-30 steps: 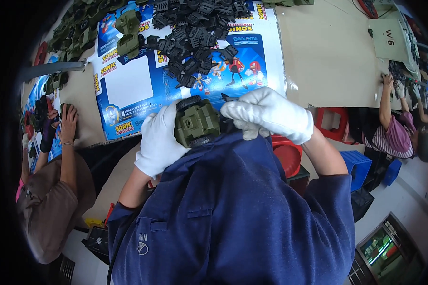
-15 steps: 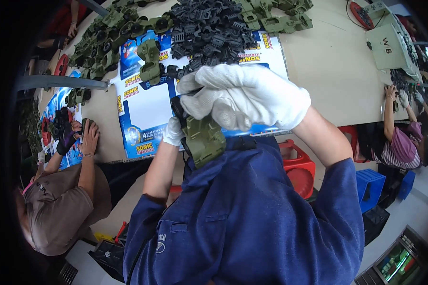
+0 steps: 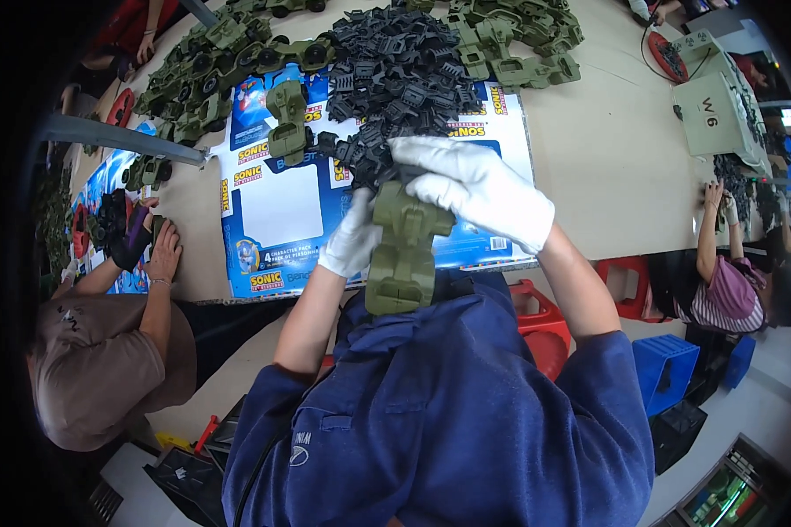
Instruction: The person assembles plastic toy car components by hand, attaching toy car parts to a toy car body at a factory workbench.
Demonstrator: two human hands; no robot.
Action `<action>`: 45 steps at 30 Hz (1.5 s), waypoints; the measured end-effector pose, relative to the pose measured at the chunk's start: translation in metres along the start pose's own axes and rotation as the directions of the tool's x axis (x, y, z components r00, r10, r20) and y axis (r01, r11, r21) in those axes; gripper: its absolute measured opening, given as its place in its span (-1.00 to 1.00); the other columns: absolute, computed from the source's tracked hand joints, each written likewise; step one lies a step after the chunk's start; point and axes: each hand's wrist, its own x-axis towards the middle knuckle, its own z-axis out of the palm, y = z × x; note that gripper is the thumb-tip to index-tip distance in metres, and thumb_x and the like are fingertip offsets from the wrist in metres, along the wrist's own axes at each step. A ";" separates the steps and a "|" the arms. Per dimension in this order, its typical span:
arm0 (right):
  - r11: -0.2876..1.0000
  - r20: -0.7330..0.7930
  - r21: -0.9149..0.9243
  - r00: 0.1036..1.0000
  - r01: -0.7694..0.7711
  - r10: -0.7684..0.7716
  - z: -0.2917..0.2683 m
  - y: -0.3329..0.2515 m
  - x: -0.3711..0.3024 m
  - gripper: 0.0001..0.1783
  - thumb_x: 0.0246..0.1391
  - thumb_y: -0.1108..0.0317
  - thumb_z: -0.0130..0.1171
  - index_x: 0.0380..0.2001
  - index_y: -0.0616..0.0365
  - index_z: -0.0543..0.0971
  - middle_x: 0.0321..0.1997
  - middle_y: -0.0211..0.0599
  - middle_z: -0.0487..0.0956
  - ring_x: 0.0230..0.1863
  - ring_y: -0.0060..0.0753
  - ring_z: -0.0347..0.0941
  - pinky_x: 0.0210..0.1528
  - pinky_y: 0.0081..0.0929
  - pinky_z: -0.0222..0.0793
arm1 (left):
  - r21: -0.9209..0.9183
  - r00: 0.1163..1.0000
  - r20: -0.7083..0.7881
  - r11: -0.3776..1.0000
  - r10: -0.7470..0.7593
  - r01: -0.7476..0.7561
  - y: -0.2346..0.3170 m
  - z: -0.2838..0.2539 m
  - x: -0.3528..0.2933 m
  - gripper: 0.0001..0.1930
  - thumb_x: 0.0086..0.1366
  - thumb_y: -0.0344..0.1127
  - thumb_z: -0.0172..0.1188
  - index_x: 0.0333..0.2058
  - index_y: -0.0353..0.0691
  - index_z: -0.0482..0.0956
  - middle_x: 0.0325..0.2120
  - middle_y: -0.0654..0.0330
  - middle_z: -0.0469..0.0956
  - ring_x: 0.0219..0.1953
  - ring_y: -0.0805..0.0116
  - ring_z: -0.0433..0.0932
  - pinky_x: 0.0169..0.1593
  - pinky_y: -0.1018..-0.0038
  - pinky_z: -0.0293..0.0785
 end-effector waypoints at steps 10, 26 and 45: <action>0.929 -0.168 0.278 0.940 -0.243 0.296 -0.011 0.004 0.018 -0.54 0.31 0.14 0.03 0.14 0.21 0.50 0.19 -0.23 0.52 0.21 -0.43 0.40 0.27 -0.50 0.25 | 0.585 0.956 -0.086 0.790 0.282 -0.180 0.020 0.033 0.014 -0.01 0.17 -0.24 0.38 0.37 -0.42 -0.12 0.26 -0.04 0.22 0.27 0.26 0.26 0.29 0.40 0.19; 0.811 -0.248 0.472 0.830 -0.346 0.499 -0.015 0.015 0.009 -0.53 0.33 0.04 -0.02 0.11 0.10 0.55 -0.06 -0.48 0.60 -0.16 -0.64 0.41 -0.03 -0.62 0.34 | 0.446 0.949 -0.131 0.872 0.285 -0.201 0.020 0.037 0.013 -0.23 0.32 -0.16 0.19 0.37 -0.30 0.04 0.23 0.08 0.32 0.24 0.39 0.30 0.31 0.47 0.14; 0.831 -0.118 0.368 0.866 -0.417 0.486 0.001 -0.001 -0.001 -0.51 0.34 0.02 -0.03 0.09 0.16 0.55 0.09 -0.29 0.58 0.13 -0.53 0.43 0.24 -0.54 0.26 | 0.372 0.928 -0.257 0.914 0.271 -0.164 0.002 0.043 -0.002 -0.21 0.32 -0.16 0.21 0.37 -0.35 0.01 0.24 0.07 0.31 0.22 0.42 0.30 0.28 0.49 0.19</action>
